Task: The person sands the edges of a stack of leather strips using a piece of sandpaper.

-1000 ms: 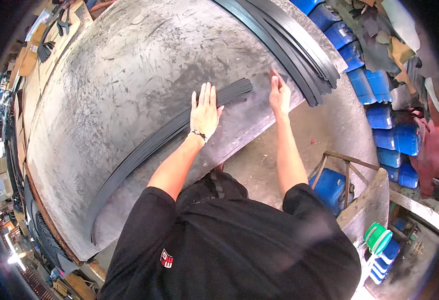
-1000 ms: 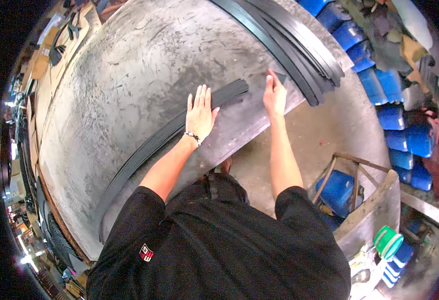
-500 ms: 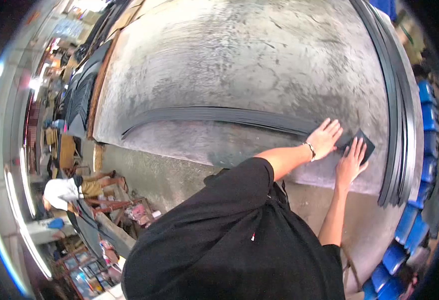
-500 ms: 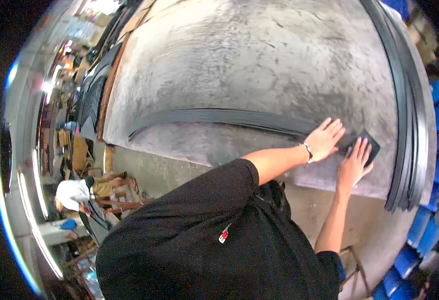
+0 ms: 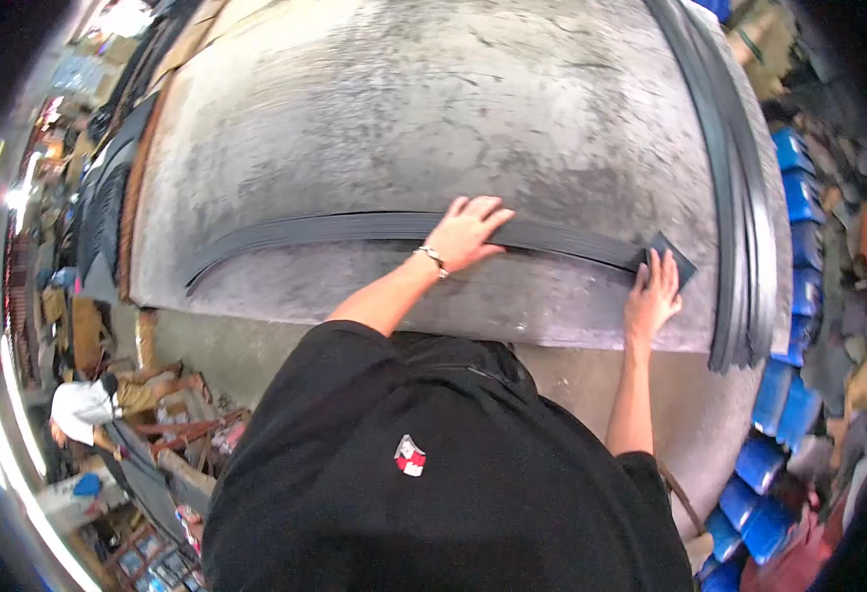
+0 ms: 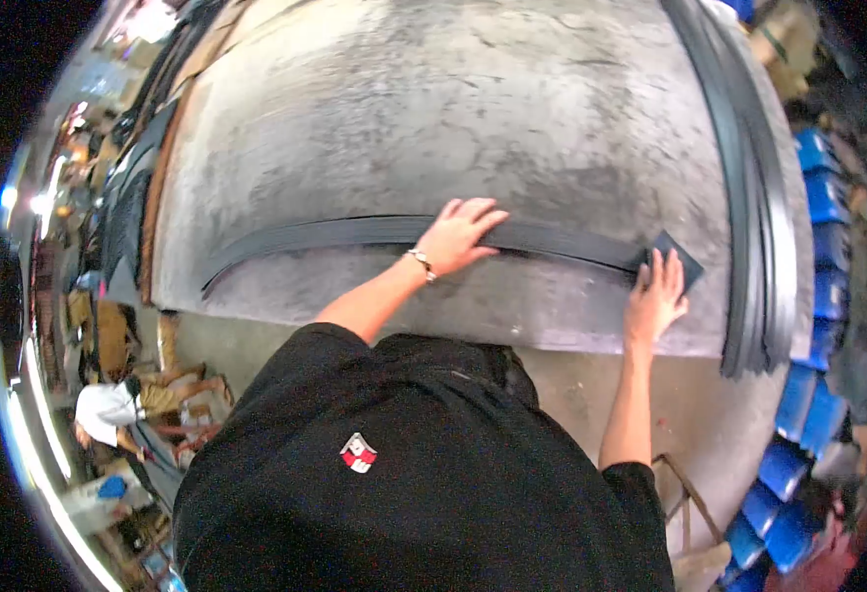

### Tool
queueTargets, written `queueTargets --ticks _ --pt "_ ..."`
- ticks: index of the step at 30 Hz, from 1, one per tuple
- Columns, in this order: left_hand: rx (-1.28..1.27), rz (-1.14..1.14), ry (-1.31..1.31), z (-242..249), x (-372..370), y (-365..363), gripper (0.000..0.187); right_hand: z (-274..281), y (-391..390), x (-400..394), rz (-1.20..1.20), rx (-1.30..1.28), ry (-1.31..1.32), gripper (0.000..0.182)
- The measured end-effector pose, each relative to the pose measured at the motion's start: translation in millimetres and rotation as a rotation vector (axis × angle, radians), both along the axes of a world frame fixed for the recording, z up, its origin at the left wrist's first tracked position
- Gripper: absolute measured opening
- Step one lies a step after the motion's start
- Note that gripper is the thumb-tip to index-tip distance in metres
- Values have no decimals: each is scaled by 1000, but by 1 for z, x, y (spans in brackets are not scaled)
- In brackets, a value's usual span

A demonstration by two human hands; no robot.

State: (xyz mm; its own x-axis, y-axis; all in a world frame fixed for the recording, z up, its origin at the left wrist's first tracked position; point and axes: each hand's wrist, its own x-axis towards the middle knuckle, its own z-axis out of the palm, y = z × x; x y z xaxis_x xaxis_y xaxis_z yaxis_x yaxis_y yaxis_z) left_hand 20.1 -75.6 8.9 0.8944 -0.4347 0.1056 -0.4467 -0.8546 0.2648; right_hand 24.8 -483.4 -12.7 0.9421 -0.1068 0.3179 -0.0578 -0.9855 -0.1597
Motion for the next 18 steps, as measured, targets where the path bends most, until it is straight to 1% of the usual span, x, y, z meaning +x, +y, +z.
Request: queueTargets --ticks 2,4,7,10,12,14,16,17,18 --pt "-81 -11 15 -1 7 0 71 -3 -6 3 46 45 -46 43" --pt "-78 8 50 6 9 -4 72 6 -4 4 37 126 -102 45" --pt "-103 38 117 12 13 -15 74 17 -2 -2 -54 -20 -101 46" --pt "-114 -12 56 10 23 -40 77 16 3 -9 -150 -88 -89 51" --pt "-74 -41 -13 2 28 -65 76 12 10 -14 -197 -73 -12 53" --pt "-9 -48 -65 -3 33 -76 76 10 36 -18 -239 -41 11 56" --pt "74 -41 -78 -7 29 -79 77 9 98 -29 -27 61 -18 62" --pt "47 -38 -67 -8 29 -79 75 20 141 -41 87 66 83 62" --pt "79 -59 -47 1 28 -76 76 33 167 -49 202 70 185 62"
